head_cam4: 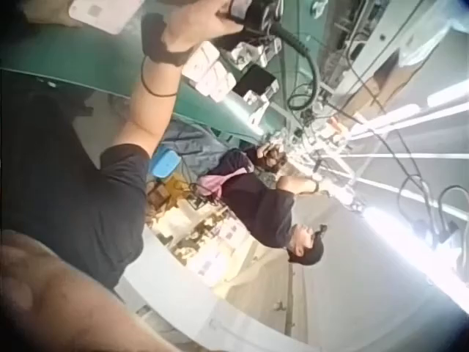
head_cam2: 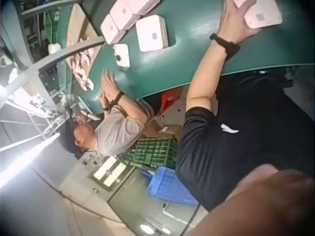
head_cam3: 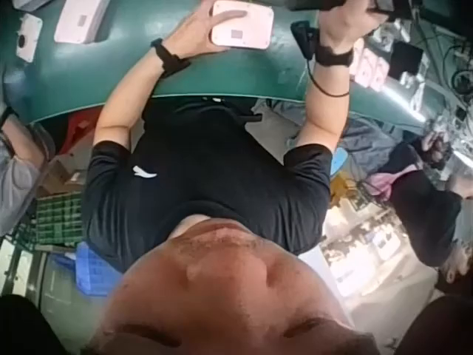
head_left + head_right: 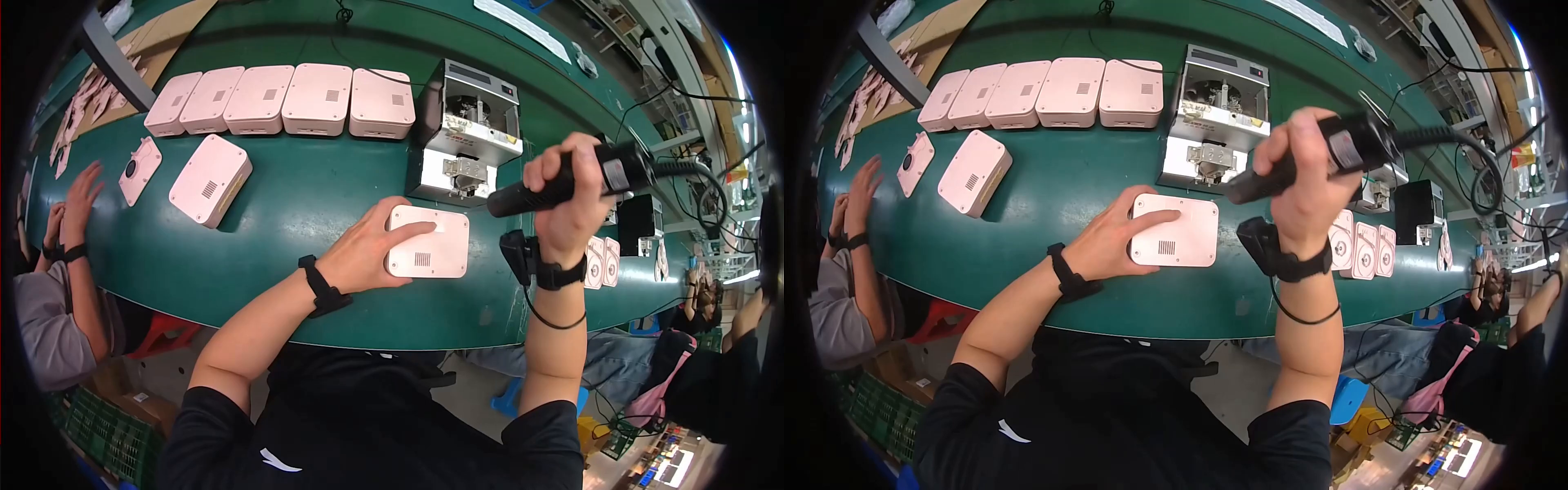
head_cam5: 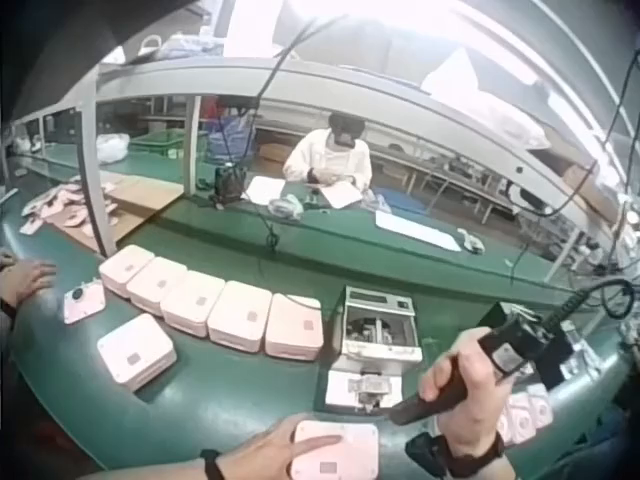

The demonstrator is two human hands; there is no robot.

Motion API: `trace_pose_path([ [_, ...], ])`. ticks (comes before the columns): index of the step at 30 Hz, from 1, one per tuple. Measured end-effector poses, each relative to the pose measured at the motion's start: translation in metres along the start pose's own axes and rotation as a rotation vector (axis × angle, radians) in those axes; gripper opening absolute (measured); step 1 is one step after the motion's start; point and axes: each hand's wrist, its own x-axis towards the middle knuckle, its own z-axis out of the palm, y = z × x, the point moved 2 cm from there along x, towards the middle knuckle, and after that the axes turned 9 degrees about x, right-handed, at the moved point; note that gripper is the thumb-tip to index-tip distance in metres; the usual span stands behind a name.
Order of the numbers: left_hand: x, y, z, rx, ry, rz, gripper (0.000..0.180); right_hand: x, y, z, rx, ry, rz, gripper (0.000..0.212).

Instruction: The person picks up a pink plastic case, aligns it with a screw feeder, and uses a power screwdriver to drive screws into the back. After securing the case, the person sets it aside and repeats the process with another pink case.

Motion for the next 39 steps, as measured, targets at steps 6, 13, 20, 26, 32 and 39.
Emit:
trace_pose_path([
  [6, 0.000, -0.003, 0.003, -0.017, 0.011, 0.016, 0.080, -0.016, -0.004, -0.007, 0.029, 0.026, -0.013, 0.020],
  [13, -0.001, -0.002, 0.007, -0.019, 0.022, 0.010, 0.081, -0.032, 0.021, -0.013, 0.044, 0.084, 0.006, 0.021],
  [20, -0.001, -0.003, 0.006, -0.025, 0.011, -0.016, 0.080, -0.032, 0.024, -0.015, 0.074, 0.092, 0.025, 0.021],
  [26, 0.001, -0.004, 0.007, -0.005, 0.013, -0.007, 0.079, -0.018, 0.009, -0.001, 0.066, 0.056, -0.026, 0.021],
  [32, 0.010, -0.001, 0.014, -0.019, 0.002, -0.001, 0.078, 0.014, 0.009, 0.011, 0.099, 0.063, -0.145, 0.024],
  [39, 0.014, -0.005, 0.020, -0.041, 0.014, 0.003, 0.079, 0.008, 0.011, 0.014, 0.070, 0.010, 0.011, 0.024],
])
